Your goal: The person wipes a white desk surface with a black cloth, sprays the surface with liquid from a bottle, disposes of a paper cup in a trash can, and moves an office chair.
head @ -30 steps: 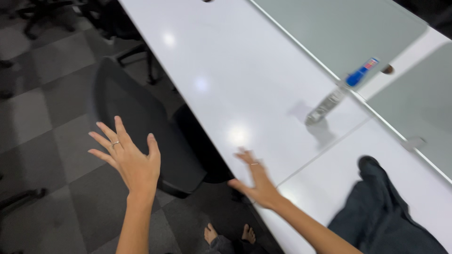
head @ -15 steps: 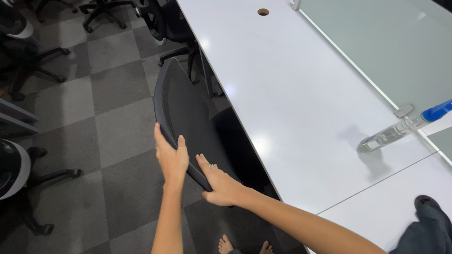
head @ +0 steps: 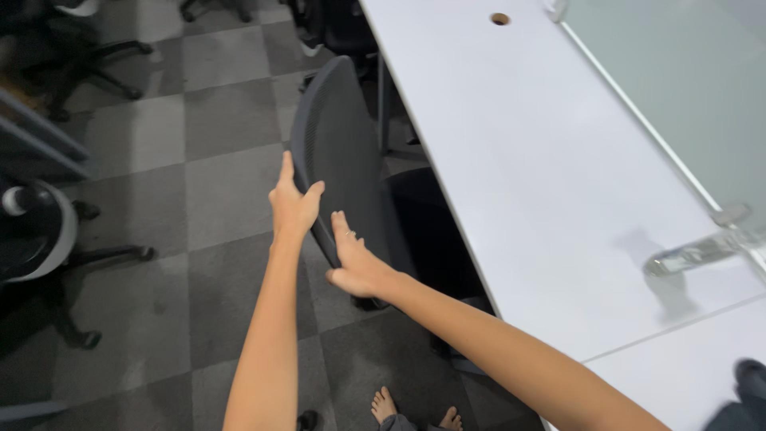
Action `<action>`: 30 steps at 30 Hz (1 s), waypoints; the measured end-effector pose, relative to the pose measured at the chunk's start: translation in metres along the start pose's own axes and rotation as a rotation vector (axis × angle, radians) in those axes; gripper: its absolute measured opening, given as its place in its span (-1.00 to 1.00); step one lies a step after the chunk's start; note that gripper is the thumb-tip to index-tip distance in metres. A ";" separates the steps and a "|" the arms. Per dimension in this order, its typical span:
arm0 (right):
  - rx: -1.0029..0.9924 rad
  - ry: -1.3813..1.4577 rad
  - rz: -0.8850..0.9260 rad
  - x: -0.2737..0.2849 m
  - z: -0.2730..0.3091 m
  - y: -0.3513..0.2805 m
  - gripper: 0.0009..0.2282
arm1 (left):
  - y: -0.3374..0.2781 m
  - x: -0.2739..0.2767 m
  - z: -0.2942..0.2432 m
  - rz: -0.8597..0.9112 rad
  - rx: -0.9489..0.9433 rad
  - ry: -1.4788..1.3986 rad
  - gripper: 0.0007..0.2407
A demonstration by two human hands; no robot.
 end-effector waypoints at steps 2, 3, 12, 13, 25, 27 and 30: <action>-0.012 0.005 -0.020 -0.002 0.008 0.016 -0.02 | 0.014 0.007 0.001 -0.008 -0.045 0.071 -0.31; -0.003 -0.017 -0.002 -0.004 0.012 0.020 -0.01 | 0.016 0.011 0.001 -0.010 -0.065 0.109 -0.31; 0.026 0.220 0.151 -0.003 -0.035 -0.015 -0.20 | -0.039 0.045 -0.006 -0.083 0.050 0.071 -0.28; -0.004 0.222 0.156 -0.003 -0.052 -0.025 -0.22 | -0.052 0.050 -0.004 -0.096 0.133 0.062 -0.27; -0.086 -0.959 0.641 -0.046 -0.262 -0.098 -0.14 | -0.087 0.195 0.054 -0.473 -0.225 0.082 -0.36; 0.091 -0.887 0.441 -0.070 -0.264 -0.088 -0.33 | -0.091 0.231 0.059 -0.517 -0.182 0.144 -0.40; 0.178 -0.764 0.262 -0.103 -0.259 -0.065 -0.44 | -0.101 0.283 0.052 -0.586 -0.199 0.329 -0.48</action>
Point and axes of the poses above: each hand's wrist, its own y-axis towards the middle knuckle, its own x-axis out of the back of the hand, z = x × y, the point moved 5 cm from there along y, towards the middle knuckle, and after that the axes turned 8 degrees about -y, right-handed, at the moved point
